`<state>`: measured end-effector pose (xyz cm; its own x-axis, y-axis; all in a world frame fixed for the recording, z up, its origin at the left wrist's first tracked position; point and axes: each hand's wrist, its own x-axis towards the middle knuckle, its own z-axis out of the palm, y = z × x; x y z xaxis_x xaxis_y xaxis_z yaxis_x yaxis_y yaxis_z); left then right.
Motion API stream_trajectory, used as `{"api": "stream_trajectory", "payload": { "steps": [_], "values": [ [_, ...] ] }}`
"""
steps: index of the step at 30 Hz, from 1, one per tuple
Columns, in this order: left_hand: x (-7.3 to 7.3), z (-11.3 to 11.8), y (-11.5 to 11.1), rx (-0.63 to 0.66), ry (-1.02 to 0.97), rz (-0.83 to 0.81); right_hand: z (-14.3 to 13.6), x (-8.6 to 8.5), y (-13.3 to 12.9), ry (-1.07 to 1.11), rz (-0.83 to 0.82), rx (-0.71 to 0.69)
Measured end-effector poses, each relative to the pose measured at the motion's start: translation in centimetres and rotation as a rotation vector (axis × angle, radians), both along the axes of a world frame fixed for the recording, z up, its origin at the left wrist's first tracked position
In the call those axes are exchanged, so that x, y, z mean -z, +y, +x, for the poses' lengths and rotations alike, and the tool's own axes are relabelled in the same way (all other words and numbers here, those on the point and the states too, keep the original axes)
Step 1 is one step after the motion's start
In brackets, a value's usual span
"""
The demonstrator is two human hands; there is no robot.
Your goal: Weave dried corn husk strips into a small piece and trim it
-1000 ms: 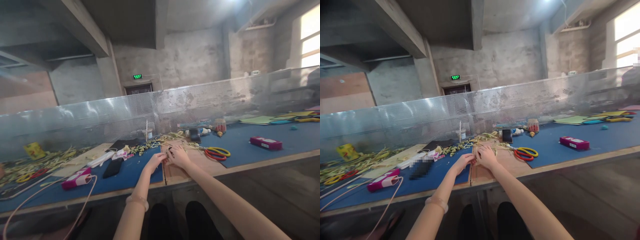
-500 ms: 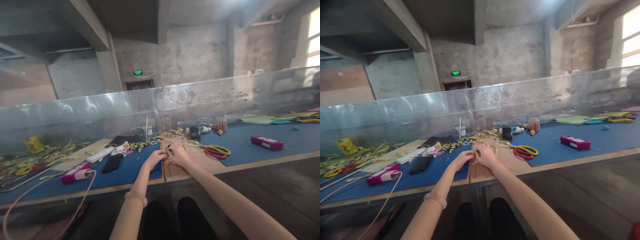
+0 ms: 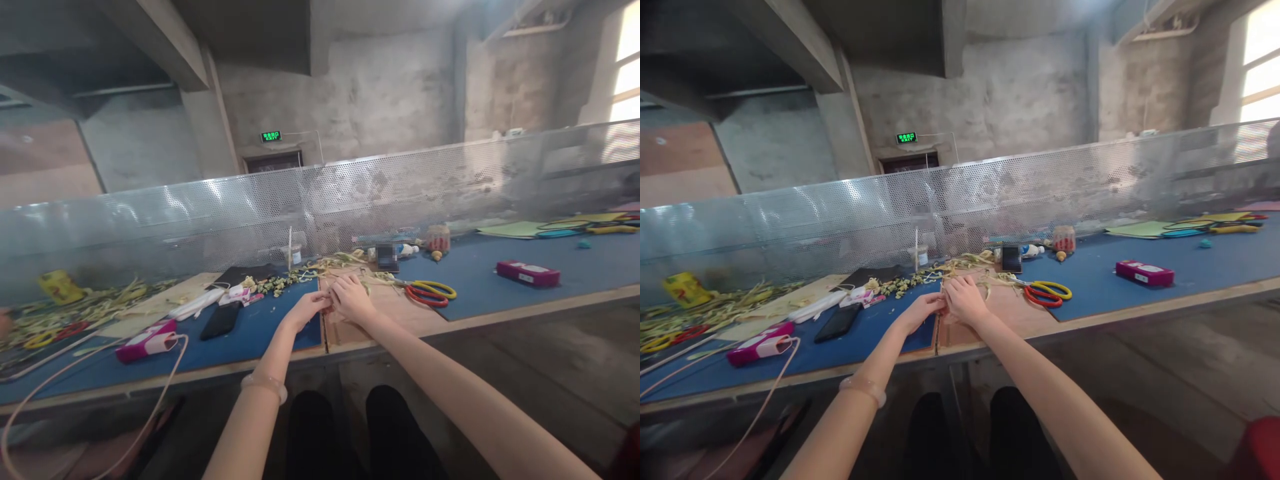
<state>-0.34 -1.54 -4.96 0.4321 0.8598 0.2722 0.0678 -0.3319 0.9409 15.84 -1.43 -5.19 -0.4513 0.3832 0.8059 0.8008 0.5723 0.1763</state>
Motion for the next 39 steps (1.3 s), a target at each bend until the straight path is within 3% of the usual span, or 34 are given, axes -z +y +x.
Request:
{"api": "stream_trajectory", "payload": {
  "steps": [6, 15, 28, 35, 39],
  "values": [
    [-0.08, -0.38, 0.46, -0.036, -0.07, -0.08, 0.66, 0.1, -0.08, 0.162, -0.077, 0.078],
    [-0.03, -0.17, 0.35, -0.074, -0.096, -0.066, 0.45, 0.37, 0.01, 0.098, -0.116, -0.044],
    [0.0, -0.12, 0.55, -0.031, -0.174, -0.086, 0.32, 0.22, -0.07, 0.143, 0.002, 0.047],
    [-0.14, -0.47, 0.29, -0.147, -0.307, -0.207, 0.59, 0.11, -0.22, 0.216, 0.085, 0.052],
    [-0.18, -0.57, 0.3, -0.181, -0.379, -0.247, 0.41, 0.15, -0.28, 0.066, 0.05, 0.012]
  ]
}}
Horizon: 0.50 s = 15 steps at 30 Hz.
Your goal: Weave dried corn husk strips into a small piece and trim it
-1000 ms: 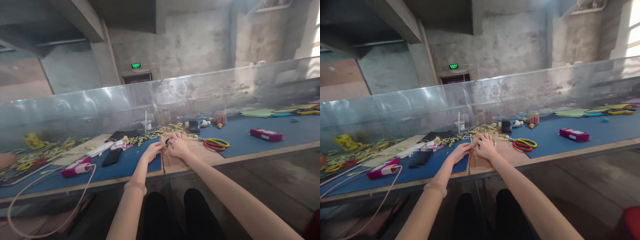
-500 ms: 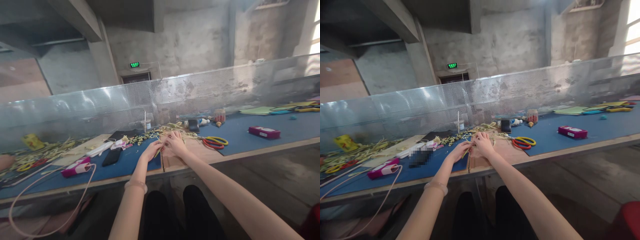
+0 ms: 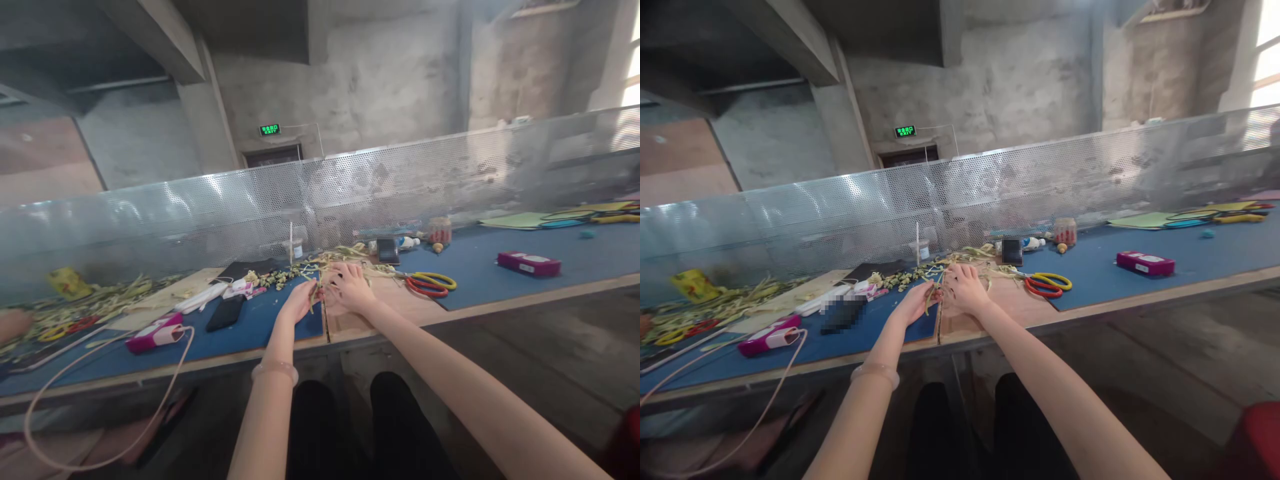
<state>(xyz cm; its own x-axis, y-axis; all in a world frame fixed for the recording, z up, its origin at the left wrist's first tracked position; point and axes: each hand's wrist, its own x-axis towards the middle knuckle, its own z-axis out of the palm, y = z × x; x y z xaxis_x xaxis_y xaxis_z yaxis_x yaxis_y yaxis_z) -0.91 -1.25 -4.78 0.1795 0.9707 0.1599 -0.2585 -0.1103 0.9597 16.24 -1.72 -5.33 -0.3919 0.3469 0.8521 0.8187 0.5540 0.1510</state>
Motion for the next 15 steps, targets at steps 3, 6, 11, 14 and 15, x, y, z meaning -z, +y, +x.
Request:
{"api": "stream_trajectory", "payload": {
  "steps": [3, 6, 11, 14, 15],
  "values": [
    [0.01, 0.03, -0.01, 0.013, 0.038, 0.016, -0.21, 0.1, 0.18, -0.096, -0.022, 0.003],
    [0.04, -0.05, -0.07, 0.04, 0.093, 0.05, -0.21, 0.11, 0.29, -0.123, -0.052, 0.009],
    [0.11, -0.18, -0.16, 0.04, 0.109, 0.066, -0.19, -0.09, 0.01, -0.164, -0.118, 0.001],
    [0.16, -0.06, -0.14, 0.02, 0.1, 0.073, -0.35, -0.15, -0.19, -0.164, -0.127, 0.0],
    [0.17, 0.01, -0.13, 0.02, 0.097, 0.073, -0.41, -0.16, -0.23, -0.16, -0.125, 0.002]
  ]
}}
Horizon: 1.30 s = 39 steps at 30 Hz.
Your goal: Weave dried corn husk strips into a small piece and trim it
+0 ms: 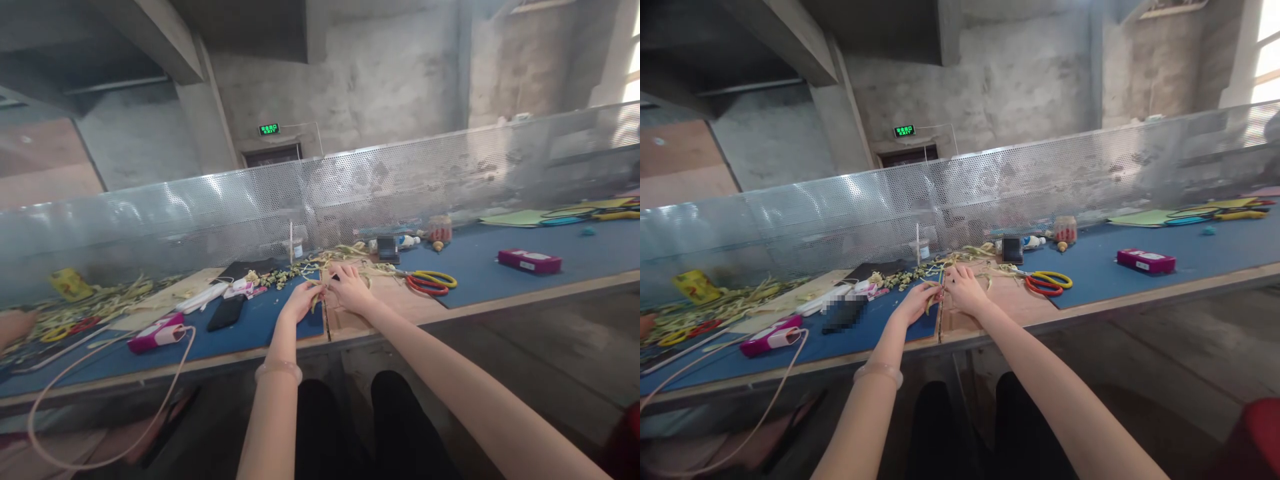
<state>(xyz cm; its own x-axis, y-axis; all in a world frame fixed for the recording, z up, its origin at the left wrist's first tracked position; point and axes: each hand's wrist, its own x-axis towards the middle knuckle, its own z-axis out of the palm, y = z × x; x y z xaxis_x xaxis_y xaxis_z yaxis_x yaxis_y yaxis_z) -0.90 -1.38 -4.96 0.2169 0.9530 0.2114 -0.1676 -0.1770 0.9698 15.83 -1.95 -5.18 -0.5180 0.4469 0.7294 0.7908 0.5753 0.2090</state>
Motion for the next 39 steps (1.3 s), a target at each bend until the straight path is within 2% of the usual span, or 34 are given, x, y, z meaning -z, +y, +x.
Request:
{"api": "stream_trajectory", "payload": {
  "steps": [10, 12, 16, 20, 32, 39],
  "values": [
    [0.1, -0.2, 0.1, -0.061, -0.07, 0.008, 0.1, 0.0, -0.1, 0.051, 0.083, 0.059],
    [0.1, -0.4, 0.2, -0.096, -0.098, 0.011, -0.1, -0.3, -0.2, -0.049, 0.126, -0.002],
    [0.2, -0.7, 0.2, -0.118, -0.08, 0.013, -0.8, -0.7, -0.3, -0.408, 0.223, -0.206],
    [0.0, -0.6, -0.1, -0.079, -0.039, 0.003, -1.0, -0.5, 0.1, -0.498, 0.27, -0.258],
    [0.0, -0.4, -0.1, -0.12, 0.077, 0.019, -0.4, 0.0, -0.1, -0.522, 0.161, -0.293],
    [-0.1, -0.3, -0.2, -0.121, 0.057, 0.021, -0.4, 0.0, -0.3, -0.531, 0.178, -0.286]
  ]
}}
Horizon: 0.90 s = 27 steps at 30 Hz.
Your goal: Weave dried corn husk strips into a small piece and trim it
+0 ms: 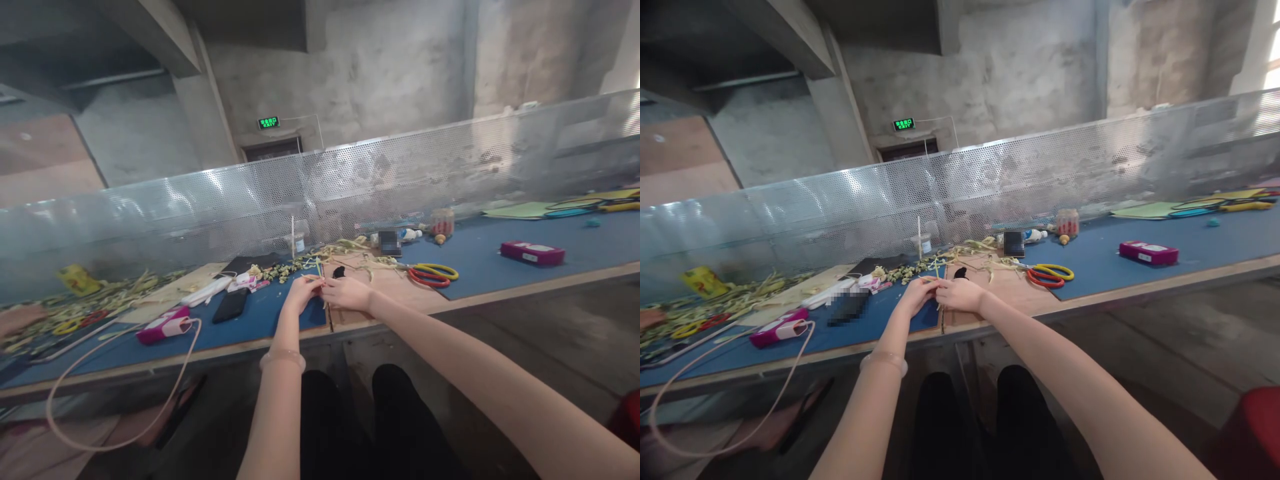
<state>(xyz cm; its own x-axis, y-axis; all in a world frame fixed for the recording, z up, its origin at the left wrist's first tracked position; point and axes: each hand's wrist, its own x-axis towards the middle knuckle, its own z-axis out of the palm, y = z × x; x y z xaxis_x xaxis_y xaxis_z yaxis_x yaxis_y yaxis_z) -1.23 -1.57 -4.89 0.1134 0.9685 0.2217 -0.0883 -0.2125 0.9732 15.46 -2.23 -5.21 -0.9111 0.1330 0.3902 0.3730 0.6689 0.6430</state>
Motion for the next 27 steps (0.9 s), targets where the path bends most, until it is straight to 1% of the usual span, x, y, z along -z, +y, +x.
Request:
{"api": "stream_trajectory", "payload": {
  "steps": [2, 6, 9, 11, 16, 21, 27],
  "values": [
    [0.1, 0.0, 0.1, -0.002, -0.022, 0.007, -0.1, 0.0, 0.1, 0.062, -0.035, 0.055],
    [0.2, 0.1, 0.1, 0.024, -0.025, 0.003, -0.2, 0.0, 0.6, 0.302, -0.099, 0.245],
    [0.1, 0.1, 0.0, 0.049, -0.013, -0.008, 0.0, 0.0, 1.1, 0.411, -0.134, 0.308],
    [0.1, 0.1, 0.0, 0.057, -0.009, 0.002, 0.3, 0.1, 1.3, 0.423, -0.166, 0.304],
    [0.1, 0.1, 0.1, 0.071, 0.022, 0.028, 0.6, 0.0, 1.4, 0.351, -0.24, 0.282],
    [0.3, -0.1, 0.4, 0.072, 0.11, 0.049, 0.6, -0.5, 0.7, 0.313, -0.266, 0.337],
    [0.4, -0.1, 0.4, 0.096, 0.105, 0.052, 0.6, -1.0, -0.6, 0.361, -0.281, 0.384]
  ]
}}
